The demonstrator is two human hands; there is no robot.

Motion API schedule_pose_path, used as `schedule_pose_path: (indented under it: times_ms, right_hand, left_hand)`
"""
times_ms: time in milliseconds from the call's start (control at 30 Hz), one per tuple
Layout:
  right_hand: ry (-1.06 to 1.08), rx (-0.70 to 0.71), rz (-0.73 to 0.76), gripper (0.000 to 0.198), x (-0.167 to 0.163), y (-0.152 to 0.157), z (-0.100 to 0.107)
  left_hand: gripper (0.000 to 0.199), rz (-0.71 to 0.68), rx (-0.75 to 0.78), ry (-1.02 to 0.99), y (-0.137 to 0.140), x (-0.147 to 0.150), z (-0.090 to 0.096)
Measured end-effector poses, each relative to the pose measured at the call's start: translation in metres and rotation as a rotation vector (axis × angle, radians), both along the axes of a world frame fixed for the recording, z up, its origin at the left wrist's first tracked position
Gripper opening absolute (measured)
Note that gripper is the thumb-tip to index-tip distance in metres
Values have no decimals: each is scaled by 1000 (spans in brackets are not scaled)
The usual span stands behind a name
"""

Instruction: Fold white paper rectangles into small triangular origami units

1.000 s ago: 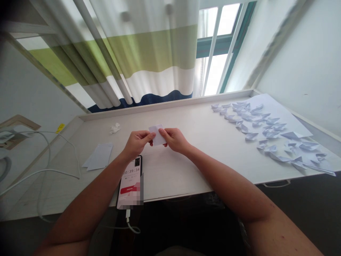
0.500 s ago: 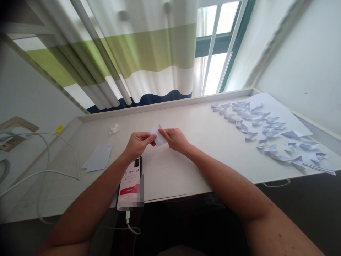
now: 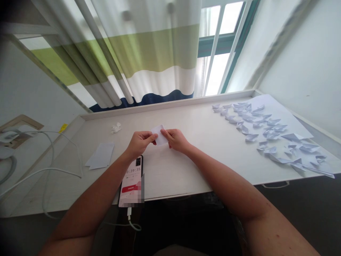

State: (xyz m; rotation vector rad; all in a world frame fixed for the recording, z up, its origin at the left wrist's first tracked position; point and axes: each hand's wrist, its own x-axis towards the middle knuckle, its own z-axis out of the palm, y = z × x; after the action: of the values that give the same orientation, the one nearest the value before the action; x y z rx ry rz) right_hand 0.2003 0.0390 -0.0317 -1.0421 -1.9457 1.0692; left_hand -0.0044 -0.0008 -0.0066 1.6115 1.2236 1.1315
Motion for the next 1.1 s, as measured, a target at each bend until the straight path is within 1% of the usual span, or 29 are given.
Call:
schedule_pose_path:
  times_ms: [167, 300, 467, 733, 900, 1100]
  right_hand:
    - [11, -8, -7, 84, 0, -1, 3]
    - [6, -23, 0, 81, 0, 2, -1]
    - [16, -36, -8, 77, 0, 3, -3]
    - [11, -56, 8, 77, -5, 0, -1]
    - [108, -40, -5, 81, -3, 0, -2]
    - [209, -41, -18, 84, -3, -5, 5]
  left_hand:
    - [40, 5, -11, -29, 1, 2, 1]
    - [39, 13, -25, 4, 0, 2, 2]
    - [38, 4, -46, -12, 0, 2, 3]
    - [38, -24, -39, -39, -1, -1, 4]
    - [39, -40, -31, -64, -1, -1, 5]
    - [42, -28, -38, -91, 2, -1, 3]
